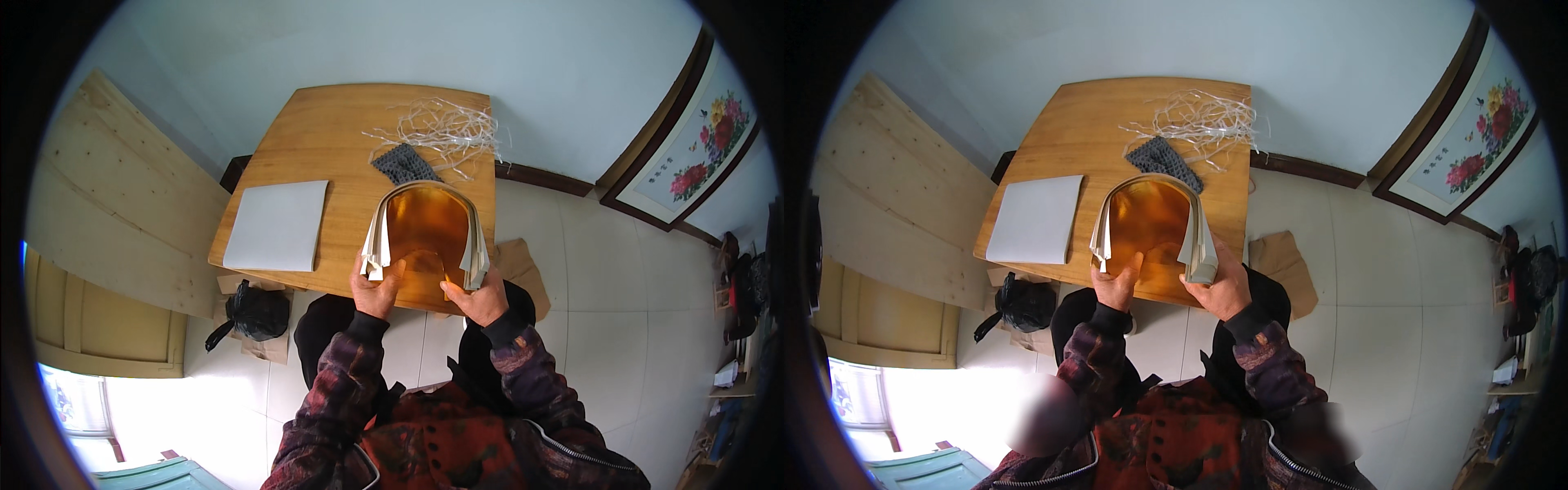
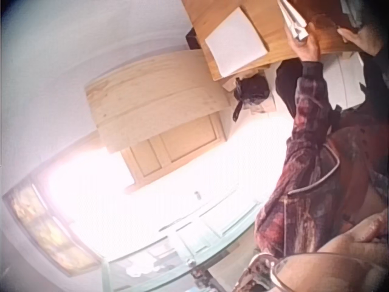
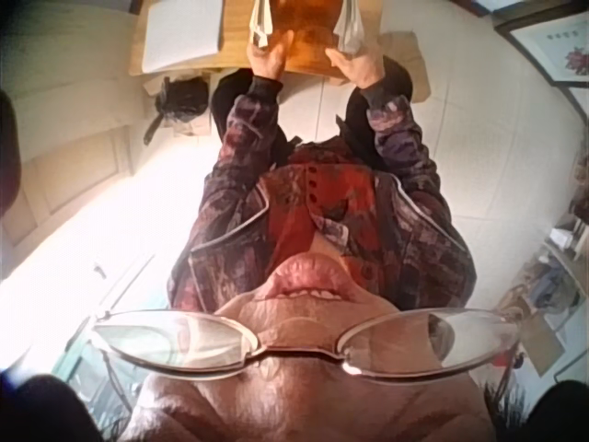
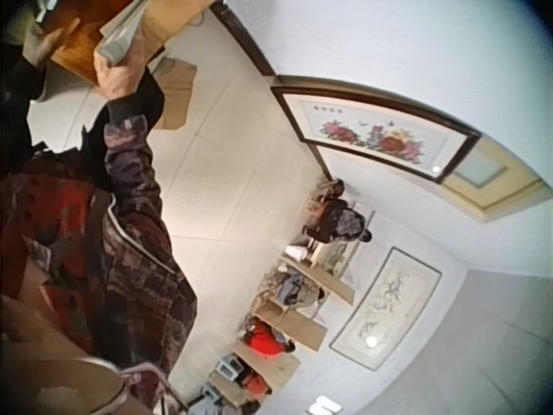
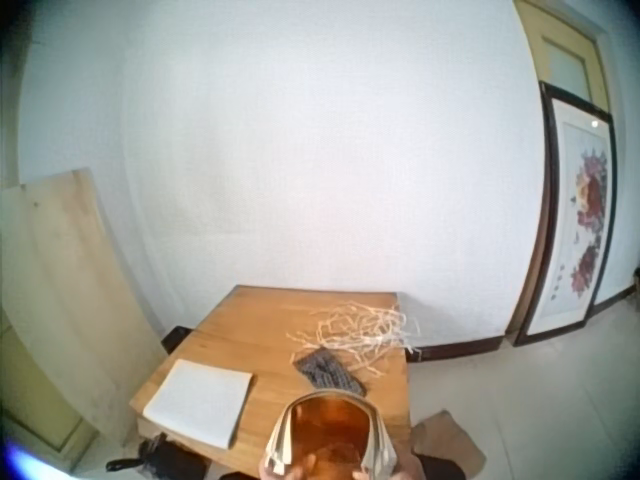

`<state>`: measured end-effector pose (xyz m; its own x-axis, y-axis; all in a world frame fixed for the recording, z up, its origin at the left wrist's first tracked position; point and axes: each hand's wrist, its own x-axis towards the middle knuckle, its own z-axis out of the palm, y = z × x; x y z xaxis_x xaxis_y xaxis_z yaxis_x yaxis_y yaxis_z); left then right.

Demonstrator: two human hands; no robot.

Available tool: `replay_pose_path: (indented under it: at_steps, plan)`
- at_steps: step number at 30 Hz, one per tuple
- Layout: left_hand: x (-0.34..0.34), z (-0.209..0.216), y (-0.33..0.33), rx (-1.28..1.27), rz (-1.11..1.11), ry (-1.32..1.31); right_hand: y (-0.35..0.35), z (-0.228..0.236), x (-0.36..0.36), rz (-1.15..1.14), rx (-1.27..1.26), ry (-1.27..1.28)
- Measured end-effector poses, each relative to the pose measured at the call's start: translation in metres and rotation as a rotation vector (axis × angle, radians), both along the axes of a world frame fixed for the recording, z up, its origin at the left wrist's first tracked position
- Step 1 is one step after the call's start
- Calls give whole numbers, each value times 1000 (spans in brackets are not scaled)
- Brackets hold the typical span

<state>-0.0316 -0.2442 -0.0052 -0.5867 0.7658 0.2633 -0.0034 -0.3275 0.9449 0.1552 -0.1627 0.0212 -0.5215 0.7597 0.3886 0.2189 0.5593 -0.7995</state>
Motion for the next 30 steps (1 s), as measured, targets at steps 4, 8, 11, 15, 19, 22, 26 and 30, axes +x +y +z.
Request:
replay_pose_path:
  at_steps: [4,8,11,15,19,22,26,30]
  plan:
    - [-9,5,1,-77,48,-4,0,-2,2,38,-41,-17]
    - [-8,5,3,-6,88,8,-2,-3,-1,11,-13,-17]
    - [-6,8,6,-6,161,74,-1,-1,-6,-37,41,-16]
    - [-8,14,7,13,275,83,1,5,-4,-12,-8,111]
    - [-8,16,4,-4,221,71,1,7,-4,-20,86,33]
    - [-7,12,5,2,205,85,2,4,-6,-43,127,55]
    - [-11,4,5,-2,195,86,5,0,-5,-58,140,41]
    - [-16,-3,5,-52,193,124,3,-2,-3,-36,84,3]
